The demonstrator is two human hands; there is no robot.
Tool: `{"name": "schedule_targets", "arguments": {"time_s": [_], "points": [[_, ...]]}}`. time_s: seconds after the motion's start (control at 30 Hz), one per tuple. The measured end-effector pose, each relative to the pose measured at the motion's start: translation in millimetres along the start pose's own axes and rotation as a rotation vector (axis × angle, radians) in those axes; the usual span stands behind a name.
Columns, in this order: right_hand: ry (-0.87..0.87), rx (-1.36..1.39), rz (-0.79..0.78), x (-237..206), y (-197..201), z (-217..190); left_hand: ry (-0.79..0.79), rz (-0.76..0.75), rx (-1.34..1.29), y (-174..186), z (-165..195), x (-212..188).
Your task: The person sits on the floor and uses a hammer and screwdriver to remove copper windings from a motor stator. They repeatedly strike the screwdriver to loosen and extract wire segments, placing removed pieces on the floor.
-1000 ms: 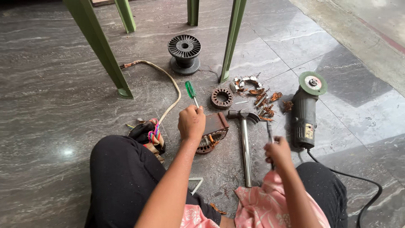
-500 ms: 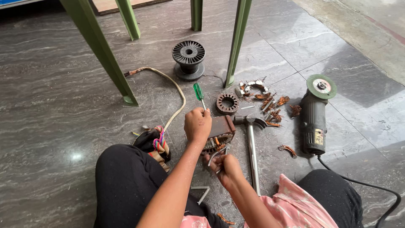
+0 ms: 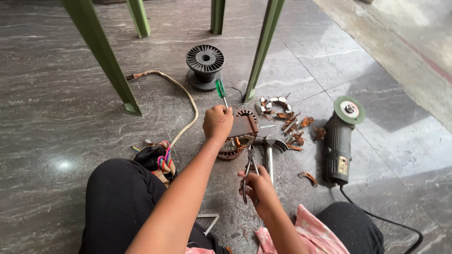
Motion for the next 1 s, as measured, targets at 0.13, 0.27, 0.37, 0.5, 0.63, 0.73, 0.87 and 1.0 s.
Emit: {"name": "schedule_targets", "arguments": {"time_s": [0.13, 0.27, 0.37, 0.5, 0.63, 0.73, 0.87, 1.0], "points": [[0.074, -0.129, -0.04, -31, -1, -16, -0.017, 0.023, 0.028, 1, 2, 2], [0.059, -0.086, -0.126, -45, -12, -26, 0.002, -0.003, -0.012, 1, -3, 5], [0.036, 0.043, -0.203, -56, -18, -32, -0.016, 0.0, -0.032, 1, -3, 5], [-0.093, 0.125, -0.233, -73, -17, -27, -0.056, -0.003, -0.009, 0, -2, 6], [-0.171, 0.407, -0.382, -88, -37, -35, -0.022, -0.041, -0.058, -3, -7, 8], [-0.216, 0.492, -0.419, -93, -47, -40, -0.027, -0.032, -0.069, -2, -8, 8], [-0.23, 0.533, -0.418, -95, -55, -45, -0.034, -0.027, -0.065, -1, -8, 9], [-0.212, 0.564, -0.511, -99, -64, -54, -0.031, -0.036, -0.09, -2, -9, 9]]}}
Point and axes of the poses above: each hand's wrist, its own x-axis towards the middle knuckle, its own y-axis out of the back of the hand, z = x × y, the point moved 10 cm from there along x, towards the middle knuckle, and after that the axes turned 7 degrees about y, right-handed, at the moved point
